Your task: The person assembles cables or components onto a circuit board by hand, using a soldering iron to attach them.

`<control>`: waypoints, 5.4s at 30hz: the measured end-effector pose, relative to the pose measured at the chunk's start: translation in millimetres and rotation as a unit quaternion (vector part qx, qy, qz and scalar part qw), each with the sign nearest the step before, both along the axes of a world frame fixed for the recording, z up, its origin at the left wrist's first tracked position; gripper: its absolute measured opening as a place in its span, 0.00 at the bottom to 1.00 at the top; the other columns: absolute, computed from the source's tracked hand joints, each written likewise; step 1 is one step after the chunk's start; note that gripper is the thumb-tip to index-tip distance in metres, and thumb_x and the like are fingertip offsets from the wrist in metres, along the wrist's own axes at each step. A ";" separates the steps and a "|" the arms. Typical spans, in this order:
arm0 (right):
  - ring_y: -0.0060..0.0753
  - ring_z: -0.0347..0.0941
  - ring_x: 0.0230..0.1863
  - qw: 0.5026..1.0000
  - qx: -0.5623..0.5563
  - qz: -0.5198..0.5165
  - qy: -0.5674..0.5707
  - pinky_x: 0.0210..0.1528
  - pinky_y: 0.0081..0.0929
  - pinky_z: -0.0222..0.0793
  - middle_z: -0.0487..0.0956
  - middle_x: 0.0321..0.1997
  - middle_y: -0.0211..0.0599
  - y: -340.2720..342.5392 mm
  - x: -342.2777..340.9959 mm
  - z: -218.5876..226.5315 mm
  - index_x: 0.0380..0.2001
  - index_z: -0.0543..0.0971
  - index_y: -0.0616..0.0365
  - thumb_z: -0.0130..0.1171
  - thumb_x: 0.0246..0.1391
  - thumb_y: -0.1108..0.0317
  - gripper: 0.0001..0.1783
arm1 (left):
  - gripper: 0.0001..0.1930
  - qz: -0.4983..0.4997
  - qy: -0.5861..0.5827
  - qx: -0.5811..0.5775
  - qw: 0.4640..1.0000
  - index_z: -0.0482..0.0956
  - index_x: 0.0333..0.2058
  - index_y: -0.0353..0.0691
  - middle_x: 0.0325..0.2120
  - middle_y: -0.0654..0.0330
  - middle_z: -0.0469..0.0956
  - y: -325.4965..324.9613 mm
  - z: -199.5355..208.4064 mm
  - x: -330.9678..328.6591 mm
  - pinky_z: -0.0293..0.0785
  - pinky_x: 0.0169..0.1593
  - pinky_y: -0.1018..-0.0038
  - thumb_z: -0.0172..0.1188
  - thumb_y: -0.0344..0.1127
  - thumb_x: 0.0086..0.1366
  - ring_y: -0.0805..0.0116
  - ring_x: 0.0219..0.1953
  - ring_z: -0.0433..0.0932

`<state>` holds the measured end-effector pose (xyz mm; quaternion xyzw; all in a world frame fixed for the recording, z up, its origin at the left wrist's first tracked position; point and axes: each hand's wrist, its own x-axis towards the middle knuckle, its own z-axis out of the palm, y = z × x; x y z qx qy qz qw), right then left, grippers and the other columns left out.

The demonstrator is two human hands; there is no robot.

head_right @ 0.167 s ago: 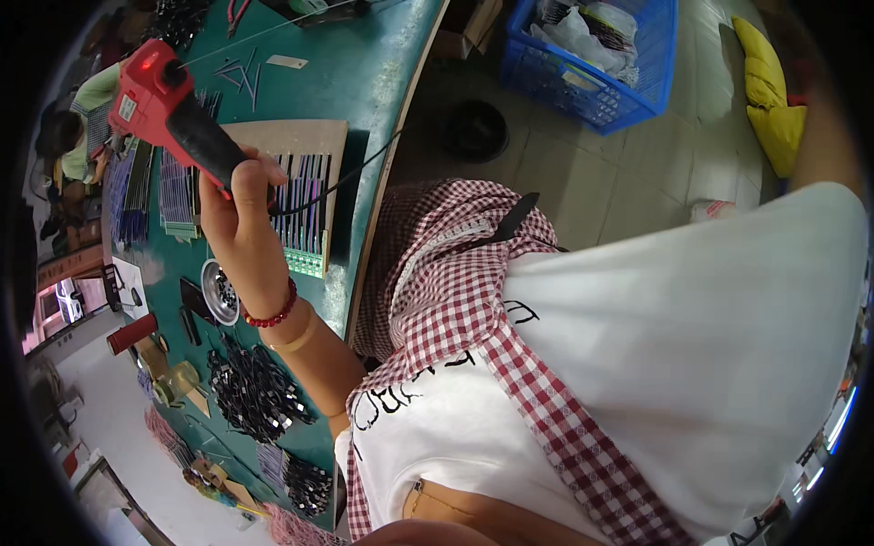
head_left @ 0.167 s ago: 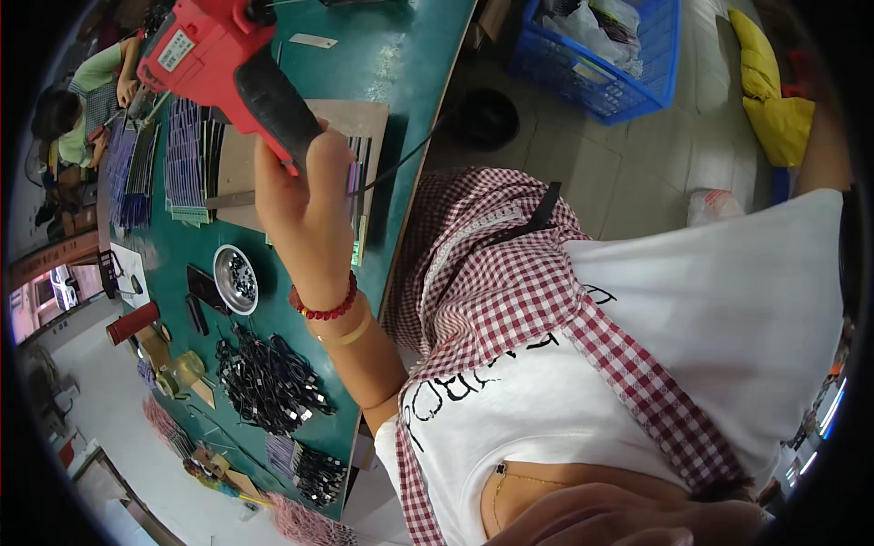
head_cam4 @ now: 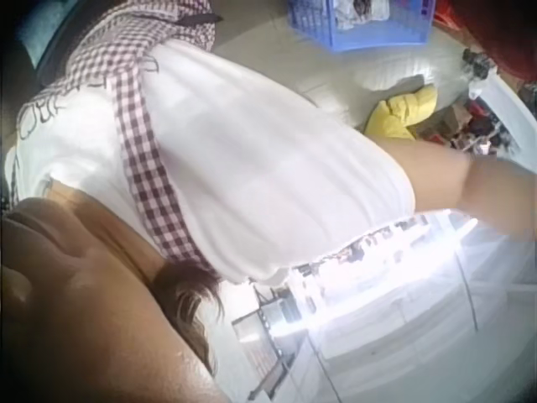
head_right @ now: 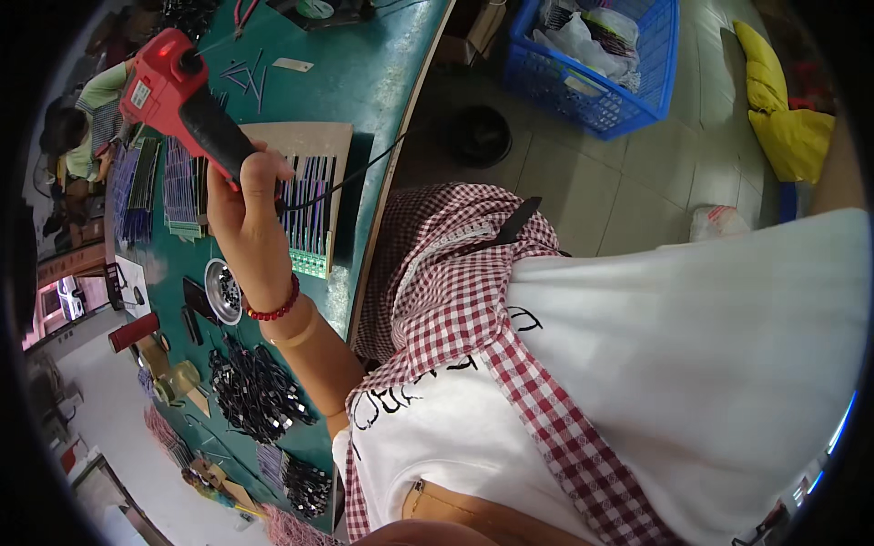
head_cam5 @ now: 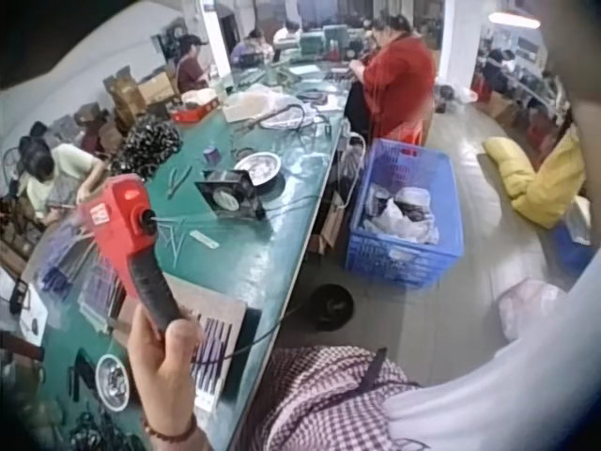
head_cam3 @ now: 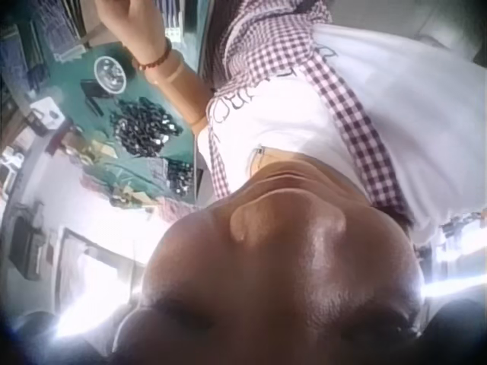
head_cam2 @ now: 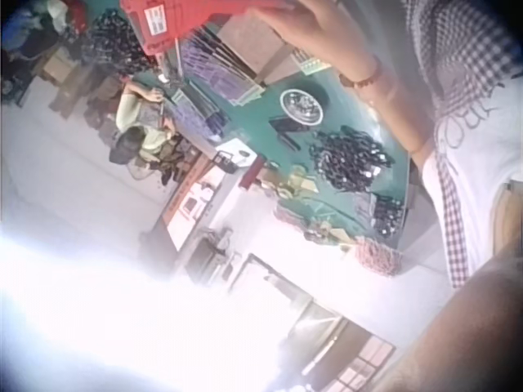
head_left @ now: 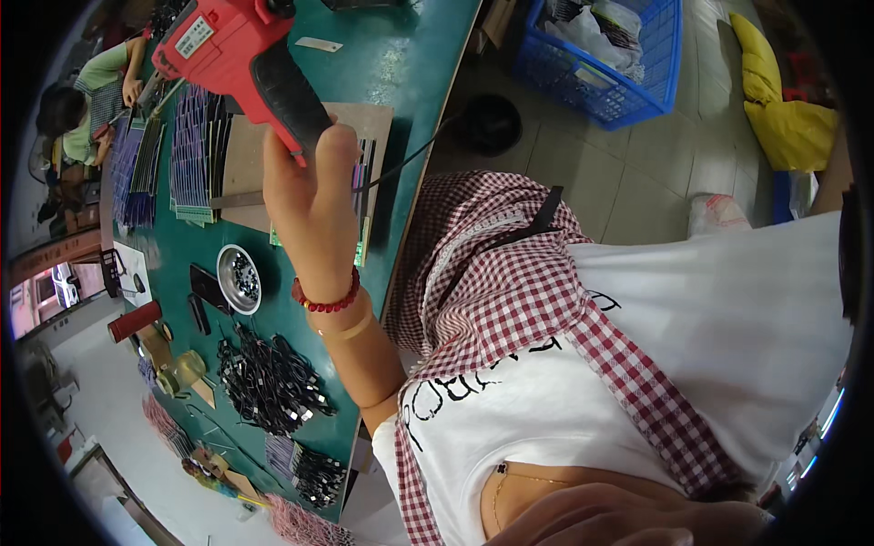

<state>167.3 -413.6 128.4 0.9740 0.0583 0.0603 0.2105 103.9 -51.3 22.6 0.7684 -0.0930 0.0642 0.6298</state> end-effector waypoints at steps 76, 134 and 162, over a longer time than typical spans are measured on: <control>0.17 0.57 0.11 0.367 0.883 0.046 0.289 0.22 0.20 0.62 0.67 0.17 0.32 236.5 -50.9 -124.9 0.57 0.59 0.63 0.39 0.61 0.48 0.31 | 0.09 0.333 0.065 0.461 0.820 0.77 0.27 0.36 0.21 0.51 0.77 249.2 -97.9 -40.9 0.72 0.33 0.64 0.58 0.37 0.54 0.52 0.26 0.76; 0.17 0.66 0.16 0.490 0.790 0.014 0.369 0.20 0.18 0.63 0.73 0.18 0.30 246.4 -68.1 -141.6 0.42 0.73 0.70 0.59 0.49 0.74 0.17 | 0.06 0.102 0.350 -0.190 0.912 0.73 0.24 0.35 0.18 0.62 0.76 160.7 -94.0 -45.3 0.66 0.21 0.86 0.55 0.31 0.56 0.81 0.18 0.71; 0.19 0.66 0.17 0.650 0.677 0.121 0.325 0.20 0.17 0.61 0.71 0.18 0.30 235.7 -77.8 -163.0 0.33 0.73 0.67 0.58 0.49 0.77 0.08 | 0.08 0.048 0.365 -0.158 0.916 0.70 0.21 0.38 0.16 0.64 0.73 168.8 -94.6 -34.2 0.62 0.20 0.87 0.56 0.32 0.57 0.83 0.16 0.66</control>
